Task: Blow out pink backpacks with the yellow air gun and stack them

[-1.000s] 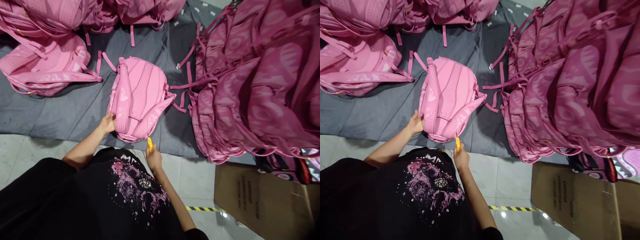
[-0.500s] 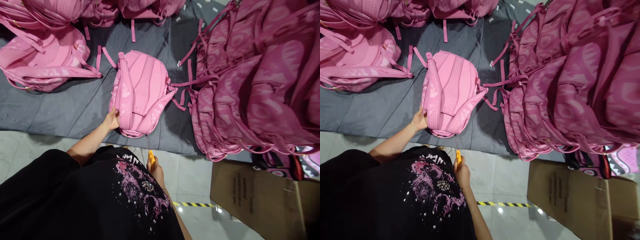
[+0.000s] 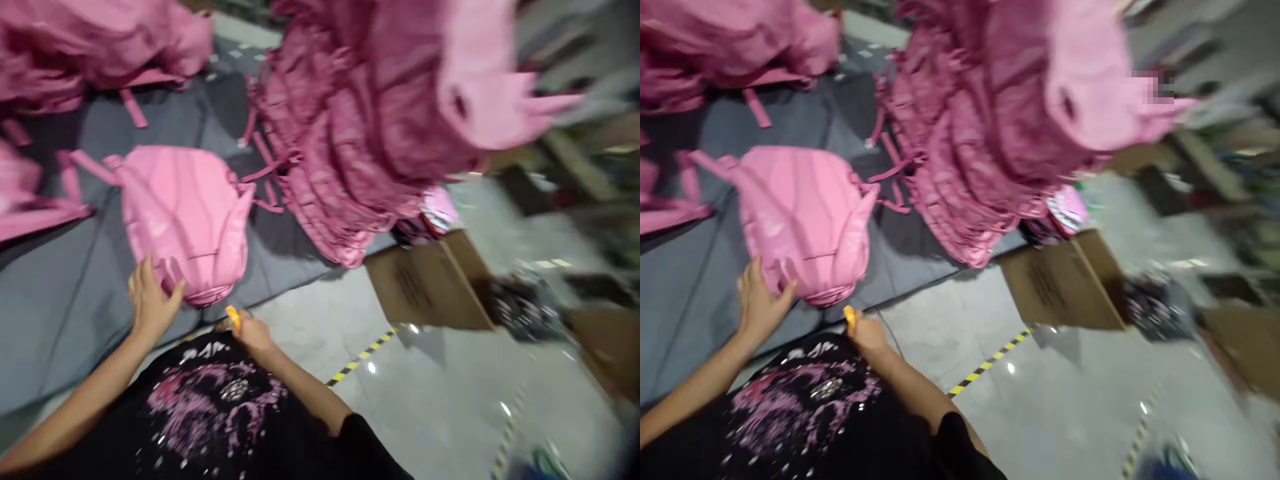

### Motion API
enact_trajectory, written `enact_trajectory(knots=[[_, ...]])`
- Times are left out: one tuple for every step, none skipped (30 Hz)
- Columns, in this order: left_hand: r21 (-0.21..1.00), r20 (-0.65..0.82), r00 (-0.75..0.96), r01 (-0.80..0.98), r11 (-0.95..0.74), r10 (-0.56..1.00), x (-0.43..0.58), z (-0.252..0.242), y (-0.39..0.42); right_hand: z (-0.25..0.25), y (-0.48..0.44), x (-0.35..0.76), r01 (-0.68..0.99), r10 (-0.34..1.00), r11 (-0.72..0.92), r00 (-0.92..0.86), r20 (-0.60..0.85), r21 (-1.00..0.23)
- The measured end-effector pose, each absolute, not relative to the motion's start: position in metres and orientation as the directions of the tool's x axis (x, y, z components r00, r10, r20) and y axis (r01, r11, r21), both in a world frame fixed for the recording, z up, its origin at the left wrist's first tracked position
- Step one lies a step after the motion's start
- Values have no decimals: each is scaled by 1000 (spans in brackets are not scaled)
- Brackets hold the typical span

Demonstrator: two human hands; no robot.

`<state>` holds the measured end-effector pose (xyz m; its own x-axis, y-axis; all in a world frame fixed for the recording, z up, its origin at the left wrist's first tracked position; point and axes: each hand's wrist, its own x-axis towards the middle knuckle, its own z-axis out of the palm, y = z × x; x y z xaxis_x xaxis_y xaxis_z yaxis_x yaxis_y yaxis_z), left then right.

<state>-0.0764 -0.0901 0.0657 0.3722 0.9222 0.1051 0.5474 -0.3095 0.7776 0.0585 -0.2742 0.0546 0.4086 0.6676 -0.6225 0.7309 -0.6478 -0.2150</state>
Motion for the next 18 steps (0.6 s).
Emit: enact_trajectory(knots=[[637, 217, 509, 572, -516, 833, -69, 59, -94, 55, -272, 61, 719, 684, -649, 406, -606, -250], [493, 263, 652, 543, -680, 711, -59, 50, -96, 55, -269, 65, 705, 695, -654, 416, -586, -275], [352, 273, 744, 513, -783, 610, -46, 41, -97, 55, -268, 69, 690, 704, -662, 440, -557, -291], [225, 255, 807, 486, -845, 532, -34, 33, -97, 55, -267, 73, 677, 709, -671, 468, -528, -302], [116, 234, 842, 472, -874, 486, -23, 25, -97, 54, -268, 76, 664, 711, -679, 488, -506, -313], [26, 219, 859, 469, -883, 463, -14, 20, -96, 52, -269, 77, 652, 713, -683, 495, -497, -330], [-42, 208, 872, 461, -886, 444, -8, 16, -94, 48, -270, 78, 640, 718, -681, 490, -494, -356], [-87, 200, 885, 444, -892, 421, -4, 13, -92, 44, -270, 78, 630, 725, -677, 483, -491, -380], [-109, 192, 899, 418, -902, 394, -1, 13, -89, 40, -270, 77, 620, 731, -674, 477, -488, -403], [-110, 184, 911, 393, -913, 370, 2, 14, -85, 36, -269, 76, 608, 733, -674, 482, -479, -419], [-96, 176, 919, 373, -923, 353, 5, 18, -82, 32, -268, 76, 601, 737, -673, 489, -467, -432], [-73, 168, 921, 366, -928, 351, 10, 25, -78, 30, -267, 76, 596, 740, -671, 496, -454, -441], [-43, 161, 918, 372, -927, 361, 17, 33, -75, 30, -265, 77, 595, 745, -666, 499, -443, -451], [-3, 158, 907, 397, -918, 391, 26, 45, -73, 32, -264, 77, 594, 752, -658, 503, -426, -462], [45, 155, 883, 442, -896, 443, 36, 58, -70, 36, -263, 79, 593, 762, -648, 513, -395, -478], [105, 162, 843, 502, -859, 512, 45, 74, -68, 42, -262, 80, 592, 768, -638, 536, -350, -493], [176, 191, 782, 568, -804, 594, 53, 89, -64, 50, -262, 81, 590, 770, -628, 564, -298, -506], [255, 251, 695, 624, -739, 674, 58, 104, -60, 60, -261, 82, 590, 770, -617, 589, -245, -521]])
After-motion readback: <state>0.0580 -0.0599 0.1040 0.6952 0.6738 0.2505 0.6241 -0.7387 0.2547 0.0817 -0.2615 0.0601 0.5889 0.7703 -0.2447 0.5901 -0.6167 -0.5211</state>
